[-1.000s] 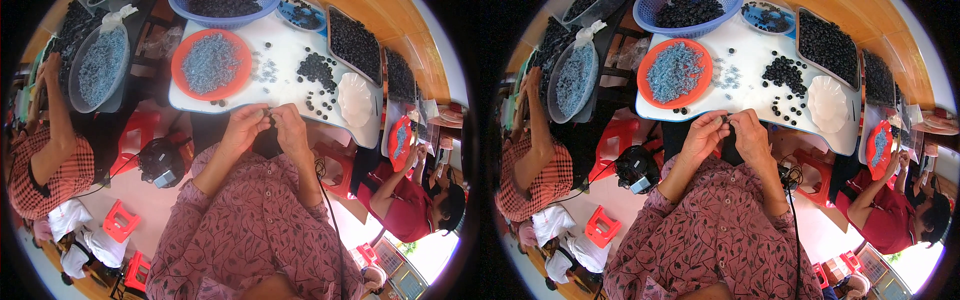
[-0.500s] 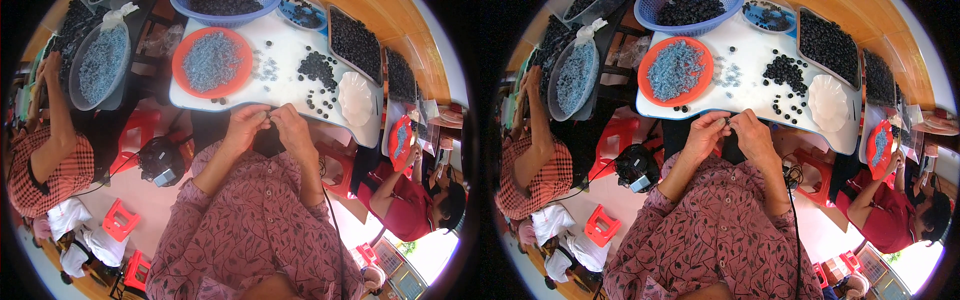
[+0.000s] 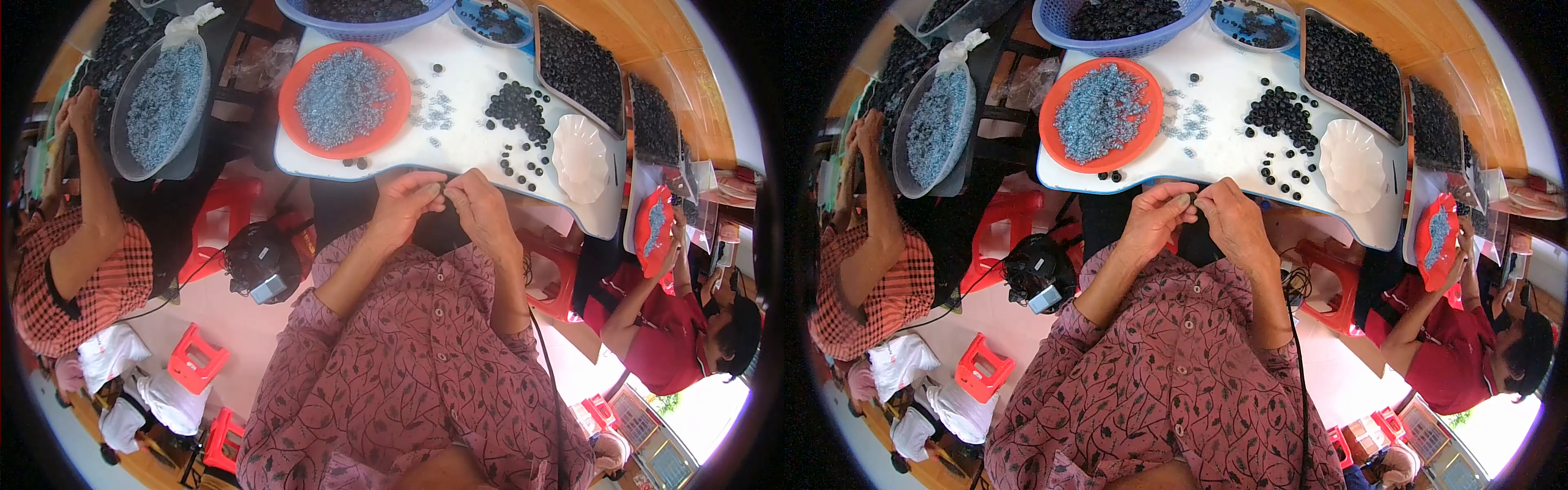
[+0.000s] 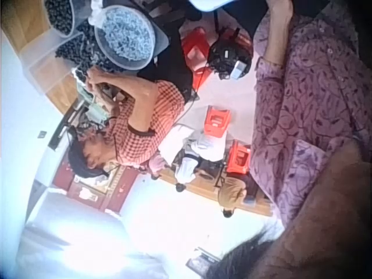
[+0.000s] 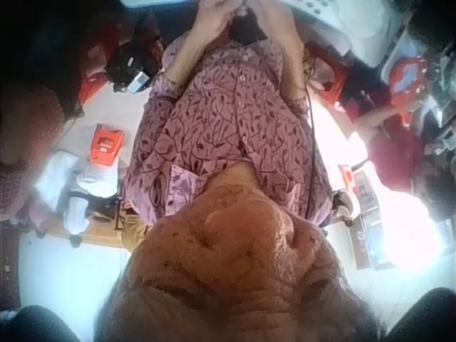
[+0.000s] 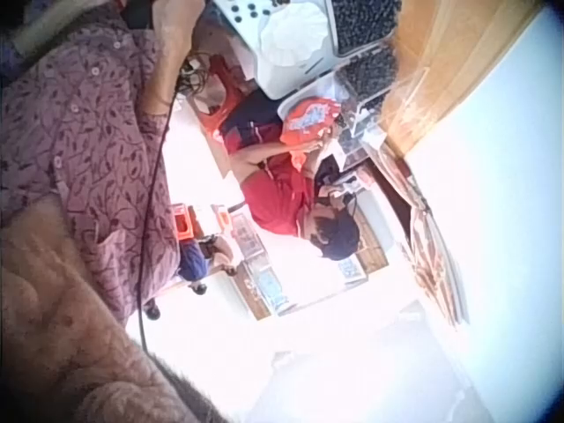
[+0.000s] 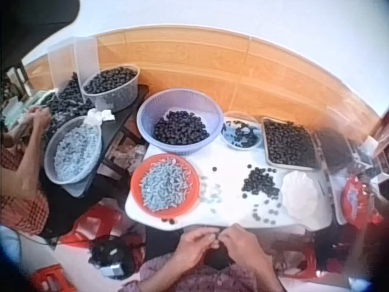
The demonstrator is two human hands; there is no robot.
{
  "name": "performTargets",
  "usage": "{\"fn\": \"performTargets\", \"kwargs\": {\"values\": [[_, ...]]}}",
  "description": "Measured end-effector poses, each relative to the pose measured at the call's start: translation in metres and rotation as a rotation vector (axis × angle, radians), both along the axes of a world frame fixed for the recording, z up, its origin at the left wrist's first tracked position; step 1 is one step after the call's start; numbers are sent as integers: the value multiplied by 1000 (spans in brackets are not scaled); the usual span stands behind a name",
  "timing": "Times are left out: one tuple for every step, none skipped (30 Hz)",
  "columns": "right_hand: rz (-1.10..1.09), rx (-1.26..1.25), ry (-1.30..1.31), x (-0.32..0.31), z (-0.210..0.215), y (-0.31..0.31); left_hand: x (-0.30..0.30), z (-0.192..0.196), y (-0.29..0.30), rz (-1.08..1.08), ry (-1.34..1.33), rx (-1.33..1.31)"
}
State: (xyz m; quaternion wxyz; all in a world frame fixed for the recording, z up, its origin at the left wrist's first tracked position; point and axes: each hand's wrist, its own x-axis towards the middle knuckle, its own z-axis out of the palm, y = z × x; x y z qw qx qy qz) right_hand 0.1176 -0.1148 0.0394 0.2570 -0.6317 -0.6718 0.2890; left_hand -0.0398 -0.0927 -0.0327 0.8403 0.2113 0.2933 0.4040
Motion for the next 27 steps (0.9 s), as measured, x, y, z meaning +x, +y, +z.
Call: {"fn": "performTargets", "kwargs": {"values": [[-17,16,21,1,-2,0,0,0,0,-9,-9,-14],[-19,18,19,0,-3,0,1,0,1,-11,-11,-13],[-62,41,27,-2,-5,-1,2,0,2,-25,-1,-28],[-106,65,36,-3,-5,0,3,0,2,-39,9,-44],[-106,69,33,-3,-4,1,3,0,3,-40,6,-40],[-113,76,54,-2,-3,2,2,-1,3,-42,-51,-71],[-120,85,76,-2,-3,4,1,-1,4,-44,-109,-102],[-122,89,71,1,-3,7,1,-2,4,-48,-113,-98],[-175,173,-11,4,-5,12,0,-3,5,-49,-131,-102],[-226,258,-92,7,-7,19,0,-4,5,-50,-148,-106],[-280,319,-160,11,-11,26,-1,-5,3,-51,-149,-103],[-283,325,-165,16,-16,33,-1,-4,4,-56,-145,-115],[-349,359,-265,21,-22,39,-1,-3,4,-59,-141,-126],[-413,391,-362,24,-26,46,-1,-3,3,-59,-142,-121],[-445,360,-402,28,-28,53,-2,-3,3,-60,-123,-128],[-445,365,-402,29,-31,58,-2,-4,2,-62,-103,-135],[-458,357,-427,30,-34,62,-3,-3,0,-58,-103,-116],[-471,349,-452,31,-36,65,-3,-3,1,-58,-105,-113],[-471,351,-453,33,-38,69,-3,-4,1,-50,-113,-114],[-459,315,-489,33,-39,72,-4,-4,1,-40,-121,-116],[-447,278,-525,33,-40,74,-4,-4,1,-40,-122,-116],[-448,278,-526,33,-40,75,-4,-6,0,-43,-121,-116],[-440,283,-518,33,-41,75,-4,-6,1,-46,-120,-117],[-434,287,-511,33,-41,76,-3,-6,1,-46,-120,-118],[-435,286,-512,33,-41,77,-3,-7,1,-47,-117,-113],[-423,302,-517,33,-40,78,-3,-6,1,-47,-112,-110],[-412,318,-523,33,-40,78,-3,-6,1,-49,-112,-114]]}}
